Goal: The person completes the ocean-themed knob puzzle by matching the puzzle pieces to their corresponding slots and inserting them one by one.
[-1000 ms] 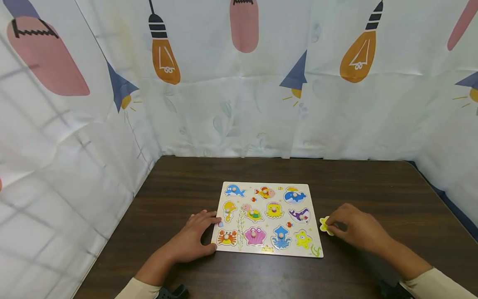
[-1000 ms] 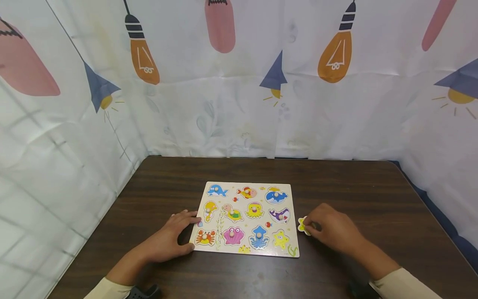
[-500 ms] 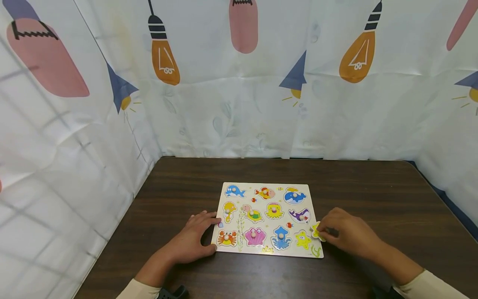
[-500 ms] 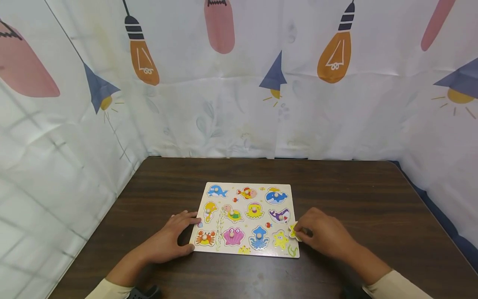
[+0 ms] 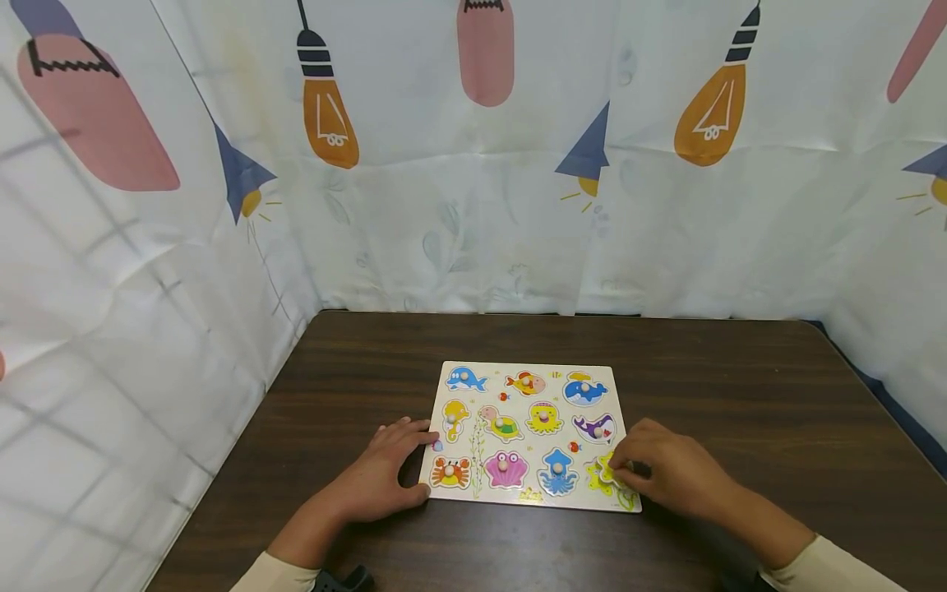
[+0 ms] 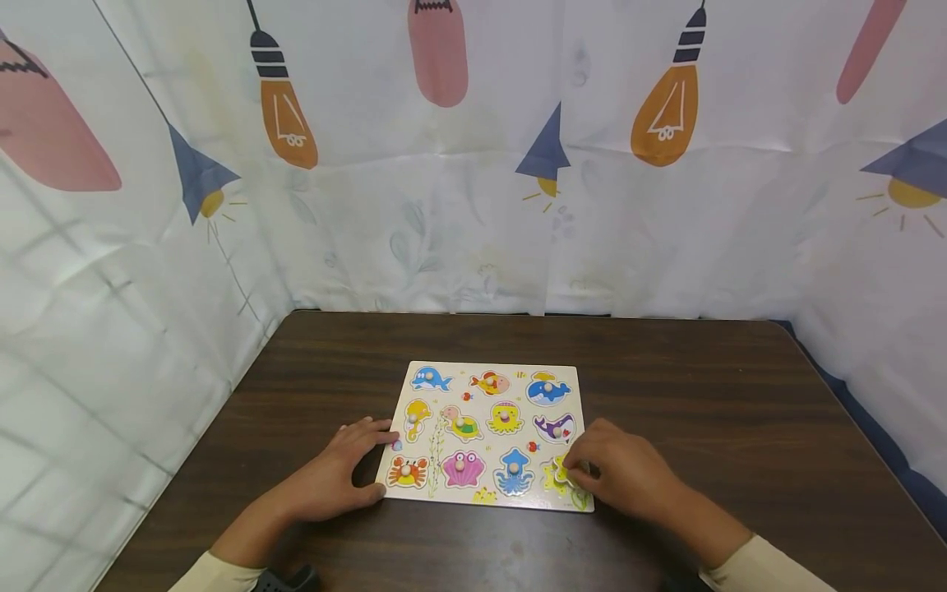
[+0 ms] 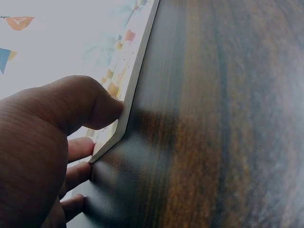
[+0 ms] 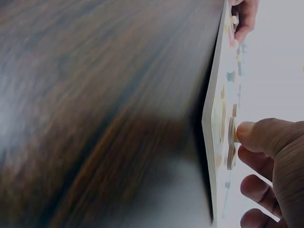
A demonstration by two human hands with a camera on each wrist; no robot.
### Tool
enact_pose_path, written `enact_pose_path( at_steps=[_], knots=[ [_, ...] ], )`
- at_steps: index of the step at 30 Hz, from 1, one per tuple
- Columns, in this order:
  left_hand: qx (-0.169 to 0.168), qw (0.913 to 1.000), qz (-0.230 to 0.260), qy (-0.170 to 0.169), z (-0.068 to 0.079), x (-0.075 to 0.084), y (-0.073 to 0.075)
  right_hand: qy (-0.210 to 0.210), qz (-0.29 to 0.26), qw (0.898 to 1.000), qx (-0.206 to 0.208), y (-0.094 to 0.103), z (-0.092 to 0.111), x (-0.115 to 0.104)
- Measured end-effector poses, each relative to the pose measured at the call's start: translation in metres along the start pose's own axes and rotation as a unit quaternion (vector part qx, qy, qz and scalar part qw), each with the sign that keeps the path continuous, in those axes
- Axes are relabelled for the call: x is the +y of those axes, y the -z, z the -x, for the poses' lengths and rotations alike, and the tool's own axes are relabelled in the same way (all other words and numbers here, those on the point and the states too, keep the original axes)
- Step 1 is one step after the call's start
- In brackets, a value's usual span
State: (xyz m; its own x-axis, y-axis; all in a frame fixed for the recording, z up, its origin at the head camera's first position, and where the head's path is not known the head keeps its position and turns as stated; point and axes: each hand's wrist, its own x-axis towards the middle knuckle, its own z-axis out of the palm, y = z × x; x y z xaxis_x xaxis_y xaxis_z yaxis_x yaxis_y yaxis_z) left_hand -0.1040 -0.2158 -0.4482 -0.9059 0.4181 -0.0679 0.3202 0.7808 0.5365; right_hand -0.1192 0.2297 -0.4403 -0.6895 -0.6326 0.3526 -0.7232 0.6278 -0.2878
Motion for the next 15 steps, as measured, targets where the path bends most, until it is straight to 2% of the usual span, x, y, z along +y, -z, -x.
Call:
enact_pose_path(
  at_steps=[5, 11, 15],
  knots=[
    [0.000, 1.0000, -0.001, 0.000, 0.000, 0.000, -0.001, 0.001, -0.010, 1.000, -0.010, -0.004, -0.003, -0.004],
    [0.001, 1.0000, 0.001, 0.000, 0.000, -0.001, 0.000, 0.016, -0.020, 1.000, -0.002, -0.010, -0.004, -0.006],
    [0.005, 1.0000, -0.001, -0.005, 0.000, -0.002, -0.001, 0.009, -0.022, 1.000, -0.009, -0.012, -0.005, -0.008]
  ],
)
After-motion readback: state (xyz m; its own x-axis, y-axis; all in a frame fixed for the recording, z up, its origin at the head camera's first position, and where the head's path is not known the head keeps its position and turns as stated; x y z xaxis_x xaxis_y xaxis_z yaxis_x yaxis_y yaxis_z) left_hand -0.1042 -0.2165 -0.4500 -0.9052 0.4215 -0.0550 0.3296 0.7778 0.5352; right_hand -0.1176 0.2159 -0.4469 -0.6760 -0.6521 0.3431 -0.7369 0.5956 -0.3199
